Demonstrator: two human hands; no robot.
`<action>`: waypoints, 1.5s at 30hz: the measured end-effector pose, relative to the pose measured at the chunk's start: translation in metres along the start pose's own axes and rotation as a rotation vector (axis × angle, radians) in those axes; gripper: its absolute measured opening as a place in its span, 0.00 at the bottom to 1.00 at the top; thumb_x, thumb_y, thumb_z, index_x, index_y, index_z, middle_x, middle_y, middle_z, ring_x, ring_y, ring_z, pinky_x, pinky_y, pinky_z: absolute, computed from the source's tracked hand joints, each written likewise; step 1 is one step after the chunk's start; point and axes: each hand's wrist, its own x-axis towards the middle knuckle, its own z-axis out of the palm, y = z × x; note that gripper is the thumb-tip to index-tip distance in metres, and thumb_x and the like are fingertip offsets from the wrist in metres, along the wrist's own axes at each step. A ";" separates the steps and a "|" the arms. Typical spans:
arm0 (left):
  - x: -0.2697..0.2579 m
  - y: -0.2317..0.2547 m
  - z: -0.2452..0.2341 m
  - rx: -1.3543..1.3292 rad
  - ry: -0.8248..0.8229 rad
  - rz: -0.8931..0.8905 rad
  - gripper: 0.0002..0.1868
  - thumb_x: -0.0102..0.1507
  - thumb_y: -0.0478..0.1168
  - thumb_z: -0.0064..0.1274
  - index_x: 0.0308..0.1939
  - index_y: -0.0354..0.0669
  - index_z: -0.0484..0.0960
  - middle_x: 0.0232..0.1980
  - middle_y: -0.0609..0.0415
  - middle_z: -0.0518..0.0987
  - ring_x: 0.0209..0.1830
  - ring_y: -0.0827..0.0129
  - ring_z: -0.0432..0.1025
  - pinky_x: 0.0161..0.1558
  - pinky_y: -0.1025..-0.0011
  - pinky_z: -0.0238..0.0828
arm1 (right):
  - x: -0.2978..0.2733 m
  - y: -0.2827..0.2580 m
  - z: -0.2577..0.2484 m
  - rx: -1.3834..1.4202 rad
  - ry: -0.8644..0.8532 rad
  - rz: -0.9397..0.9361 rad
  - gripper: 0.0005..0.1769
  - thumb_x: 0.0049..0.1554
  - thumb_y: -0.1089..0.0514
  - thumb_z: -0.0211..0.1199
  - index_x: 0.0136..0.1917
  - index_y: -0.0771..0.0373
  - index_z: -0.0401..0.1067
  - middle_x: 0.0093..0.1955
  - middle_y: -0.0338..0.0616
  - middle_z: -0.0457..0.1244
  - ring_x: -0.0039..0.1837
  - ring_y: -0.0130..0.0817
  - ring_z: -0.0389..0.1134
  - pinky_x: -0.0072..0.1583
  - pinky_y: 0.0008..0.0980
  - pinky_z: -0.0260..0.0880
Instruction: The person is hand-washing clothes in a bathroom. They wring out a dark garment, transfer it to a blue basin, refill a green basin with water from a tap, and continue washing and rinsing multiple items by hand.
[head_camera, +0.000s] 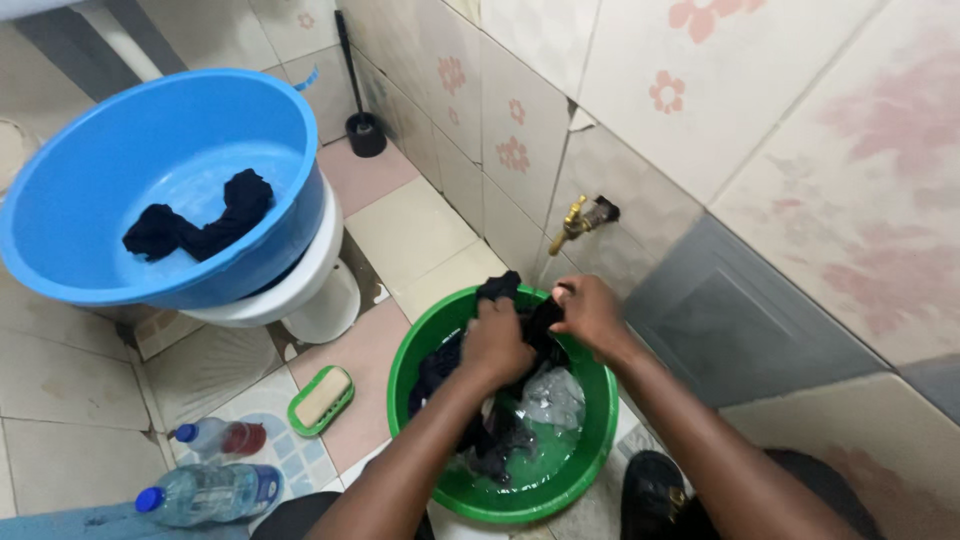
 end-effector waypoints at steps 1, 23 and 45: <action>0.008 0.000 0.005 -0.007 -0.063 -0.017 0.42 0.47 0.42 0.63 0.60 0.38 0.56 0.60 0.41 0.61 0.56 0.45 0.62 0.53 0.59 0.64 | 0.005 -0.005 0.003 0.107 0.007 0.022 0.15 0.55 0.62 0.51 0.54 0.71 0.66 0.46 0.53 0.64 0.44 0.46 0.70 0.42 0.35 0.73; 0.122 -0.018 0.047 -0.515 0.446 0.095 0.15 0.49 0.28 0.44 0.37 0.40 0.81 0.35 0.42 0.79 0.37 0.53 0.75 0.40 0.64 0.70 | 0.105 0.048 0.009 0.977 -0.280 0.481 0.18 0.55 0.58 0.51 0.54 0.73 0.61 0.51 0.53 0.60 0.52 0.45 0.62 0.49 0.37 0.71; 0.104 -0.036 0.013 -1.787 -0.694 -0.179 0.08 0.51 0.40 0.44 0.19 0.43 0.68 0.17 0.61 0.66 0.12 0.79 0.59 0.17 0.81 0.59 | 0.154 0.104 0.058 1.188 -0.640 0.454 0.16 0.60 0.51 0.51 0.48 0.66 0.68 0.34 0.49 0.62 0.33 0.41 0.65 0.41 0.42 0.74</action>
